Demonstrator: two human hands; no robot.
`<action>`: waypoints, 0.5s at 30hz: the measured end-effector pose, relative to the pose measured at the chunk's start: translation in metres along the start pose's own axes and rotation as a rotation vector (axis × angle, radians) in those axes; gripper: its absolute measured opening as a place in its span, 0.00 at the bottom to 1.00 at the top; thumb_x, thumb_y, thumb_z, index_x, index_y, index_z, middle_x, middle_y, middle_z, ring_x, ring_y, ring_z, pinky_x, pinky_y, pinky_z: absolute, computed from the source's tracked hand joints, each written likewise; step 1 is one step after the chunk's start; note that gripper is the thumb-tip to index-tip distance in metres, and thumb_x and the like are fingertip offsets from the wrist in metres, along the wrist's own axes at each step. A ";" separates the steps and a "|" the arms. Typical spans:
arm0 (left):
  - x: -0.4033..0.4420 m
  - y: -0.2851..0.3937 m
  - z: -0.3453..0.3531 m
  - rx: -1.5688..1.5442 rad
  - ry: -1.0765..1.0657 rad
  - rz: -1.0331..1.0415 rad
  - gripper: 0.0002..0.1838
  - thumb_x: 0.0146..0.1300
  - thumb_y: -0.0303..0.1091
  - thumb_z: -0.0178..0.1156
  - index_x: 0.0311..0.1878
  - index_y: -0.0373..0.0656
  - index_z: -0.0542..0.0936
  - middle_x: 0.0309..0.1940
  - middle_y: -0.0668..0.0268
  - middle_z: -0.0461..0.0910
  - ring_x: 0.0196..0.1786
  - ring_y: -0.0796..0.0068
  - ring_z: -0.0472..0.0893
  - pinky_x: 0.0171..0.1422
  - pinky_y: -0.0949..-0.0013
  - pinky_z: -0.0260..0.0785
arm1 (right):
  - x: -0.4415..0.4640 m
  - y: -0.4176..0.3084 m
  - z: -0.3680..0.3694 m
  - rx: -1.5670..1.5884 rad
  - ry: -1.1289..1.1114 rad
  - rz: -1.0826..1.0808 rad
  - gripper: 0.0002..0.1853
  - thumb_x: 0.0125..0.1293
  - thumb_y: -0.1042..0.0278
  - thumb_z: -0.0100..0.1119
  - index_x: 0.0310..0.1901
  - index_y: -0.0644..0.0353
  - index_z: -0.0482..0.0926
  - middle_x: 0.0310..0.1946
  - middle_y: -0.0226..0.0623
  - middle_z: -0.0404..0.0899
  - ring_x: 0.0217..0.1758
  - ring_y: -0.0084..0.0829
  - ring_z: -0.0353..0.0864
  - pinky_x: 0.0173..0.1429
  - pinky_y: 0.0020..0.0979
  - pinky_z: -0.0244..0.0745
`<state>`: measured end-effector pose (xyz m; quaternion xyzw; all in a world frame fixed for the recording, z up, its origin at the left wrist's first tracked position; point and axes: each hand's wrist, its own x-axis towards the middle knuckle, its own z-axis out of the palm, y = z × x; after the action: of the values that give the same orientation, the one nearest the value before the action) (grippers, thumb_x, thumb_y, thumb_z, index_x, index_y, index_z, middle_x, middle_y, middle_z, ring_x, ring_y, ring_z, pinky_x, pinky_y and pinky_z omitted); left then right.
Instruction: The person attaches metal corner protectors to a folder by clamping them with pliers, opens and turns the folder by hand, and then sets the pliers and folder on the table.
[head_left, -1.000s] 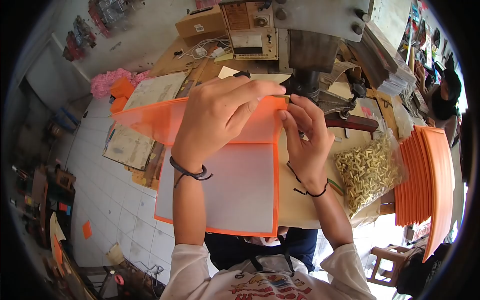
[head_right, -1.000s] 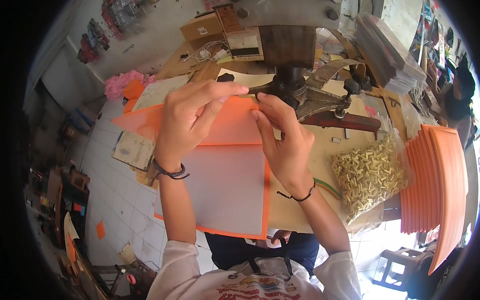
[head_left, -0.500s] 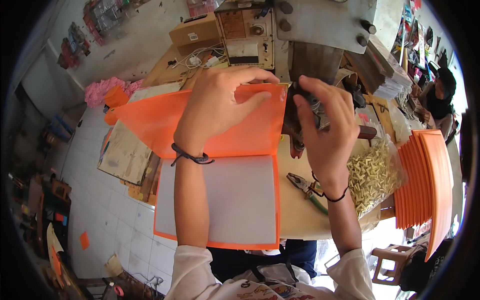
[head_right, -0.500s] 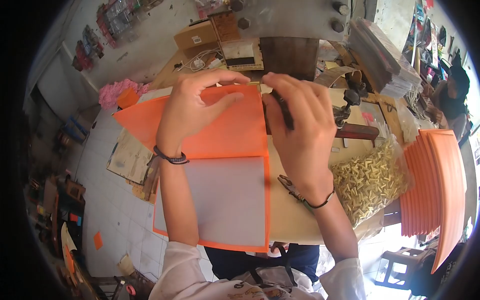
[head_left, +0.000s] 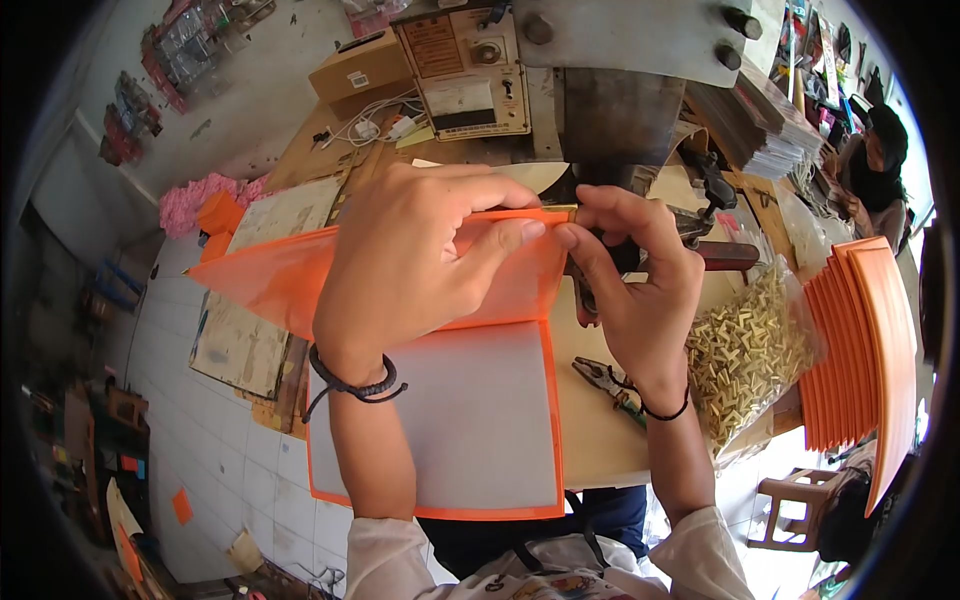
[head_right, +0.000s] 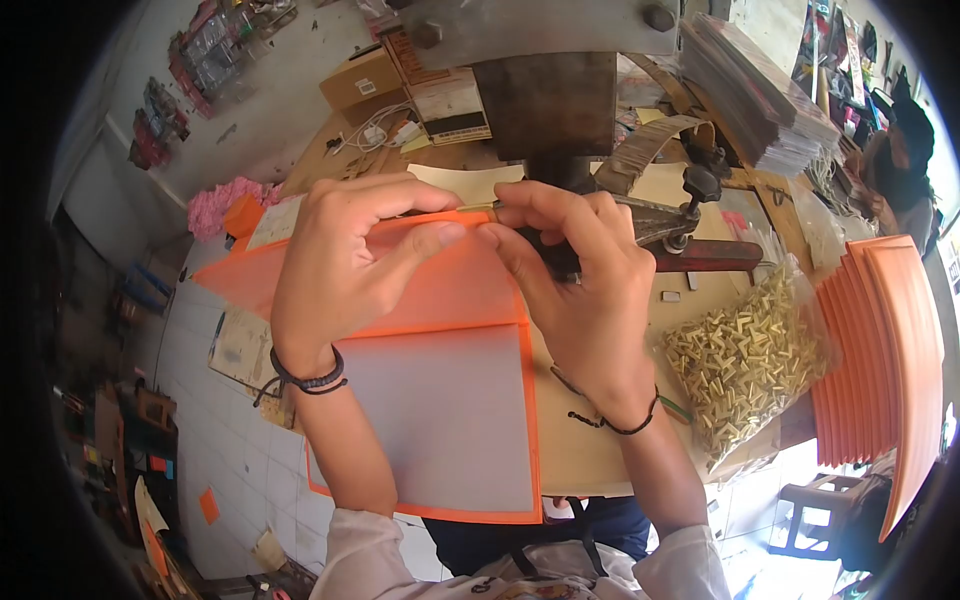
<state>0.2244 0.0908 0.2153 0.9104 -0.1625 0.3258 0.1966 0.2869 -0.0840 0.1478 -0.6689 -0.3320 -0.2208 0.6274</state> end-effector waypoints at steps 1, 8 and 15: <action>0.000 0.002 0.000 0.006 0.001 -0.006 0.07 0.57 0.37 0.66 0.35 0.45 0.87 0.25 0.61 0.83 0.23 0.61 0.80 0.29 0.65 0.69 | 0.000 0.001 0.000 0.009 -0.005 0.010 0.15 0.56 0.75 0.73 0.46 0.58 0.83 0.37 0.30 0.86 0.34 0.26 0.77 0.43 0.27 0.74; -0.001 0.010 0.004 0.074 -0.009 -0.042 0.10 0.59 0.41 0.66 0.32 0.45 0.87 0.21 0.60 0.82 0.23 0.60 0.80 0.29 0.63 0.70 | -0.003 0.002 -0.004 0.023 -0.003 0.014 0.11 0.57 0.74 0.72 0.43 0.59 0.85 0.35 0.30 0.85 0.34 0.26 0.77 0.46 0.28 0.69; -0.002 0.022 -0.002 -0.009 -0.137 -0.106 0.10 0.54 0.32 0.69 0.34 0.35 0.85 0.23 0.55 0.81 0.24 0.60 0.80 0.30 0.66 0.68 | -0.003 0.000 -0.009 -0.065 -0.015 -0.090 0.07 0.58 0.72 0.72 0.39 0.59 0.86 0.28 0.31 0.82 0.30 0.27 0.75 0.45 0.29 0.67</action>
<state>0.2128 0.0726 0.2208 0.9370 -0.1284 0.2512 0.2061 0.2866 -0.0934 0.1468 -0.6748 -0.3592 -0.2543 0.5924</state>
